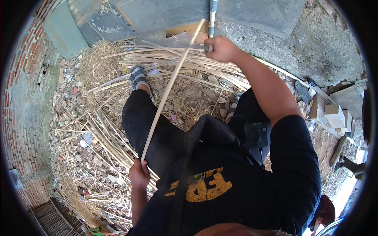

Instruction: The person uses a large blade to shave or trim long strips of bamboo, holding the strip with one hand and drawing the blade along its length while seated outdoors.

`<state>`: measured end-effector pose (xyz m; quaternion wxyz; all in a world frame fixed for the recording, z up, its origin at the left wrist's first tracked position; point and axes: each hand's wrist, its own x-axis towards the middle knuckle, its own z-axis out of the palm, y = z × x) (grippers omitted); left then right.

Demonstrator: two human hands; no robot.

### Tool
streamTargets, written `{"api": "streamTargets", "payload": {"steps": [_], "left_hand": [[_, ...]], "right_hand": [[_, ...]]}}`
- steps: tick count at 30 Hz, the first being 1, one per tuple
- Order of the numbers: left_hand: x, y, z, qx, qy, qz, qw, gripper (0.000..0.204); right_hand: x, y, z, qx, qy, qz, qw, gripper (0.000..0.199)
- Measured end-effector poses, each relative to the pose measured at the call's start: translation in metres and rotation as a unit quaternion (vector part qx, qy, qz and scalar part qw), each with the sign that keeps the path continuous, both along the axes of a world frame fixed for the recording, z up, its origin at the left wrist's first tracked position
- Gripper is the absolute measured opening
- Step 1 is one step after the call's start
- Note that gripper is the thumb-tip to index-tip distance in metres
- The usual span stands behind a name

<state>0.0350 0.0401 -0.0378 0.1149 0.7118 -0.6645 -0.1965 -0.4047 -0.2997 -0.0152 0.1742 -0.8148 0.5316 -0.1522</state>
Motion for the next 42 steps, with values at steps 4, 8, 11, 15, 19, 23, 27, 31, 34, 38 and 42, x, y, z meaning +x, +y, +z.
{"api": "streamTargets", "payload": {"steps": [4,8,11,15,19,23,27,31,34,38,42], "left_hand": [[-0.005,0.002,0.006,-0.011,-0.015,0.000,1.000,0.022],[-0.002,0.008,0.003,0.001,-0.031,0.015,0.999,0.022],[-0.001,0.009,-0.002,-0.009,-0.045,0.015,0.999,0.023],[-0.005,0.007,0.002,-0.034,-0.061,0.019,0.997,0.025],[-0.002,0.004,0.011,-0.030,-0.028,0.009,0.999,0.027],[-0.001,-0.001,0.019,0.034,0.067,0.026,0.997,0.029],[0.001,-0.007,0.030,0.105,0.164,0.049,0.980,0.031],[0.006,-0.005,0.030,0.139,0.257,0.065,0.954,0.030],[0.006,-0.001,0.030,0.122,0.254,0.066,0.957,0.029],[0.009,0.003,0.028,0.116,0.249,0.093,0.957,0.029],[0.006,0.001,0.036,0.097,0.234,0.098,0.962,0.027]], "right_hand": [[-0.014,-0.011,0.009,0.036,-0.009,-0.094,0.995,0.033],[0.002,0.003,0.018,-0.031,0.047,0.017,0.998,0.029],[-0.007,-0.003,0.010,-0.019,0.042,0.008,0.999,0.031],[-0.028,-0.023,0.014,0.055,-0.031,-0.154,0.986,0.034],[-0.041,-0.020,0.013,0.045,-0.077,-0.200,0.976,0.037],[-0.036,-0.017,0.015,0.046,-0.100,-0.218,0.970,0.038],[-0.036,-0.019,0.006,-0.006,-0.115,-0.210,0.971,0.028],[-0.032,-0.020,0.007,-0.006,-0.122,-0.200,0.972,0.030],[-0.026,-0.021,0.012,0.014,-0.125,-0.202,0.971,0.029],[-0.021,-0.021,0.013,0.027,-0.125,-0.205,0.970,0.033],[-0.018,-0.021,0.016,0.033,-0.118,-0.187,0.975,0.037]]}}
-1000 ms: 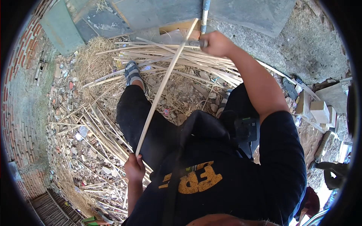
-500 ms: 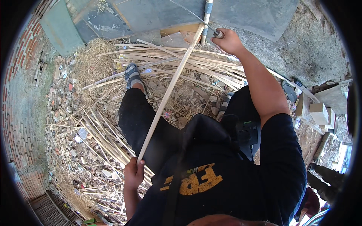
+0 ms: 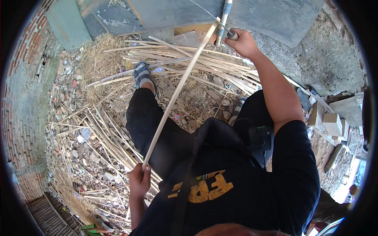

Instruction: The person uses a large blade to shave or trim long strips of bamboo, holding the strip with one hand and drawing the blade along its length while seated outdoors.

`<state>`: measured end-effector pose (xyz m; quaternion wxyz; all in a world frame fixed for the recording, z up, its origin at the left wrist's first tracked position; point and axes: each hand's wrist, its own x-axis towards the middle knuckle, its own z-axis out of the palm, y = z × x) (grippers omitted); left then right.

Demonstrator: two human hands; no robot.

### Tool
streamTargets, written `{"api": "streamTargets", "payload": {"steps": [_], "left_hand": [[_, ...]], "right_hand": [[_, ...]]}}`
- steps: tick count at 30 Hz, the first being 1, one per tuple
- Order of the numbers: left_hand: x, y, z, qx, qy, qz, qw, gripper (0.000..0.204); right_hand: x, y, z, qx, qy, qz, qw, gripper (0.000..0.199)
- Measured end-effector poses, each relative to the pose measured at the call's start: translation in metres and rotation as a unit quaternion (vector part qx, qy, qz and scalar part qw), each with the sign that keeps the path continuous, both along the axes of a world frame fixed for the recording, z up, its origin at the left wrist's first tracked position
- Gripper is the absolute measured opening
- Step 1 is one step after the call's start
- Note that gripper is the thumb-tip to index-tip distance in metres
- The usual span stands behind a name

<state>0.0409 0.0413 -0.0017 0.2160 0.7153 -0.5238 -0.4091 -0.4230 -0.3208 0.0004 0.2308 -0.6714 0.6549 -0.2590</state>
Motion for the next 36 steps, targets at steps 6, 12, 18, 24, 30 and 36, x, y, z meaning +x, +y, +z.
{"api": "streamTargets", "payload": {"steps": [6,12,18,24,30,36], "left_hand": [[-0.006,-0.001,0.003,-0.039,-0.039,0.008,0.998,0.027],[-0.007,0.001,-0.003,-0.083,-0.080,0.015,0.993,0.028],[-0.009,0.001,-0.007,-0.101,-0.088,0.015,0.991,0.027],[-0.008,0.002,-0.012,-0.113,-0.096,0.019,0.989,0.026],[-0.011,-0.001,-0.012,-0.118,-0.106,0.026,0.987,0.024],[-0.011,0.000,-0.014,-0.116,-0.108,0.028,0.987,0.023]], "right_hand": [[0.008,0.005,-0.002,-0.066,0.036,0.024,0.997,0.040],[0.014,0.009,-0.005,-0.090,0.026,0.067,0.993,0.032],[0.018,0.011,-0.006,-0.086,0.012,0.081,0.993,0.031],[0.021,0.011,-0.003,-0.064,0.044,0.097,0.992,0.029],[0.024,0.011,-0.008,-0.052,0.043,0.105,0.992,0.028],[0.027,0.010,-0.012,-0.074,0.056,0.123,0.988,0.026]]}}
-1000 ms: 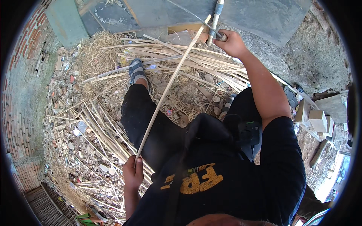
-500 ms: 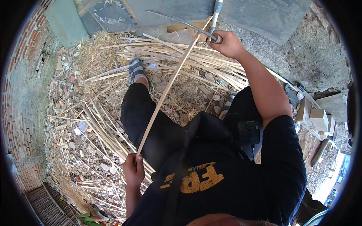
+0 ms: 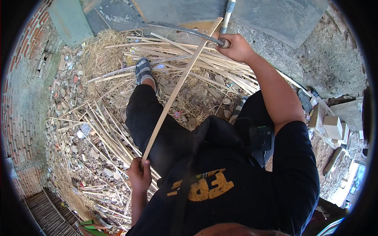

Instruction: The person uses a large blade to shave or trim long strips of bamboo, holding the strip with one hand and drawing the blade along its length while seated outdoors.

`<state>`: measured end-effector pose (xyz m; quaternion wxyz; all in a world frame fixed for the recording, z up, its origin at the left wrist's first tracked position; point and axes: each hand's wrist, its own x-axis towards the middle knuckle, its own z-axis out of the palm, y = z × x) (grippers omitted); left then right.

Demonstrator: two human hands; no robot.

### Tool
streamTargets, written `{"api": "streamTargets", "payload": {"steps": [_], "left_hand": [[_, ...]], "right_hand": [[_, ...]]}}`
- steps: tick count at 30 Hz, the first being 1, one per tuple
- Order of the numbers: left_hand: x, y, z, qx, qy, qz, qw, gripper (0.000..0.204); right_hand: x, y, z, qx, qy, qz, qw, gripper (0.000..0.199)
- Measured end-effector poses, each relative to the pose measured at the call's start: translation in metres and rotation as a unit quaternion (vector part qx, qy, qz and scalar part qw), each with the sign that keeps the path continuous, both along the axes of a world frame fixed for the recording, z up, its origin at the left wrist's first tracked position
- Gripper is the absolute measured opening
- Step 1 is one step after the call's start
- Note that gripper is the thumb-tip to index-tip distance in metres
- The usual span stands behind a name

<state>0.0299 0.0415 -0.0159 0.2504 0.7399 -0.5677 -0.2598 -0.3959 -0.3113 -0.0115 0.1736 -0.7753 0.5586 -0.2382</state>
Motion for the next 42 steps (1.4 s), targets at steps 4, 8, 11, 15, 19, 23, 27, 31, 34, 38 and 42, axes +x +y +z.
{"api": "streamTargets", "payload": {"steps": [4,8,11,15,19,23,27,31,34,38,42], "left_hand": [[0.000,0.001,-0.002,0.003,-0.001,0.002,1.000,0.024],[-0.001,0.001,-0.003,0.011,-0.006,0.002,1.000,0.026],[-0.003,-0.001,-0.001,0.016,-0.013,-0.003,1.000,0.025],[0.000,-0.002,-0.001,0.011,-0.010,-0.018,1.000,0.024],[0.001,-0.001,-0.002,0.005,-0.013,-0.029,0.999,0.024],[-0.002,-0.003,0.002,0.014,-0.011,-0.031,0.999,0.024],[-0.004,-0.006,0.008,0.026,-0.006,-0.034,0.999,0.026],[-0.006,-0.006,0.011,0.043,-0.010,-0.034,0.998,0.027],[-0.008,-0.006,0.009,0.030,-0.014,-0.032,0.999,0.026],[-0.009,-0.006,0.010,0.037,-0.024,-0.031,0.999,0.027],[-0.007,-0.004,0.011,0.040,-0.011,-0.029,0.999,0.028]], "right_hand": [[0.003,0.003,0.001,-0.002,-0.005,0.014,1.000,0.027],[0.001,0.001,-0.003,-0.013,0.005,0.034,0.999,0.028],[0.004,0.002,-0.003,-0.013,0.001,0.035,0.999,0.028],[0.004,0.003,-0.002,-0.013,-0.001,0.031,0.999,0.029],[0.006,0.005,0.003,-0.010,0.007,0.042,0.999,0.028],[0.015,0.014,0.014,-0.020,0.015,0.073,0.997,0.026],[0.024,0.020,0.018,0.014,0.046,0.122,0.991,0.022],[0.027,0.022,0.011,-0.021,0.084,0.154,0.984,0.019],[0.025,0.017,0.008,0.010,0.084,0.142,0.986,0.021],[0.020,0.017,0.005,0.005,0.094,0.134,0.987,0.024],[0.022,0.017,0.009,0.011,0.086,0.138,0.987,0.025]]}}
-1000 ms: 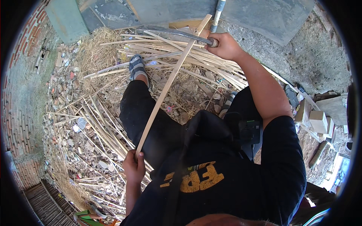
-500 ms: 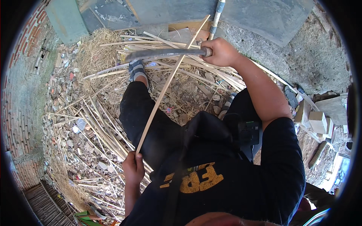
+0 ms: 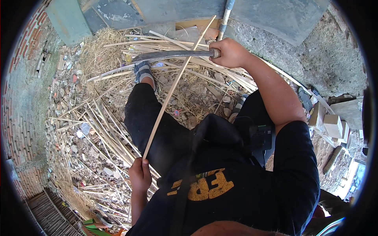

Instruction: The person uses a large blade to shave or trim long strips of bamboo, holding the strip with one hand and drawing the blade along its length while seated outdoors.

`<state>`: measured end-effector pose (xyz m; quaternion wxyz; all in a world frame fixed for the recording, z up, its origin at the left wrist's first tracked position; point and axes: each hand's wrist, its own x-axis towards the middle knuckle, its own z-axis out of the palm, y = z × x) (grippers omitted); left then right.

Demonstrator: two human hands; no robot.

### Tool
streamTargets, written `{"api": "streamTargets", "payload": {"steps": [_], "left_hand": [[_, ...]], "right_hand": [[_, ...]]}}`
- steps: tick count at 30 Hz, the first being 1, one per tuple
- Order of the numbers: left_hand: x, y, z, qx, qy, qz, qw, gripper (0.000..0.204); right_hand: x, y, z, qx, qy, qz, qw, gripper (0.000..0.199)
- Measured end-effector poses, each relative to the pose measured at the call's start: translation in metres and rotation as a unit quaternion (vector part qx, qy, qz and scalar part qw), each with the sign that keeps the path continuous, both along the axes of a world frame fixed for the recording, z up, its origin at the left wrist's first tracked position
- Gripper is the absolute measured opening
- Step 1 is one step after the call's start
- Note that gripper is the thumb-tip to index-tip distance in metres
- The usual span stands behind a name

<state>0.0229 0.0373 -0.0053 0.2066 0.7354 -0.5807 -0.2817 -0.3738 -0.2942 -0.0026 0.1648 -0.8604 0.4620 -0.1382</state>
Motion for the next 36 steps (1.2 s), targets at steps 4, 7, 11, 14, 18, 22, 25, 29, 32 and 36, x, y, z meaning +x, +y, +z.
{"api": "streamTargets", "payload": {"steps": [4,7,11,14,18,22,25,29,32,36], "left_hand": [[0.000,0.001,0.007,0.008,0.005,0.005,1.000,0.030],[-0.003,0.000,0.009,0.007,0.024,0.002,1.000,0.031],[-0.004,0.002,0.005,0.008,0.047,-0.001,0.999,0.031],[-0.006,0.001,0.003,0.014,0.037,0.000,0.999,0.031],[-0.007,0.000,-0.001,0.007,0.033,-0.001,0.999,0.032],[-0.007,0.001,-0.006,0.011,0.018,0.007,1.000,0.032],[-0.008,0.000,-0.008,0.004,0.024,0.006,1.000,0.032],[-0.005,-0.001,-0.010,0.010,0.033,0.000,0.999,0.032],[-0.003,-0.001,-0.012,0.006,0.025,-0.008,1.000,0.034],[-0.003,-0.001,-0.013,0.007,0.019,-0.010,1.000,0.035]], "right_hand": [[0.004,0.003,0.007,-0.001,-0.034,-0.001,0.999,0.024],[0.004,0.004,0.011,0.024,-0.029,-0.006,0.999,0.023],[0.006,0.006,0.009,0.010,-0.025,0.008,1.000,0.022],[0.005,0.007,0.002,-0.006,-0.024,0.021,0.999,0.021],[0.007,0.008,0.002,0.008,-0.011,0.019,1.000,0.019],[0.008,0.007,0.000,0.010,-0.025,0.021,0.999,0.020],[0.009,0.007,0.001,0.016,-0.026,0.022,0.999,0.021],[0.008,0.005,-0.003,0.012,-0.029,0.024,0.999,0.021],[0.007,0.005,-0.004,0.011,-0.030,0.022,0.999,0.021],[0.007,0.005,-0.004,0.014,-0.026,0.021,0.999,0.022]]}}
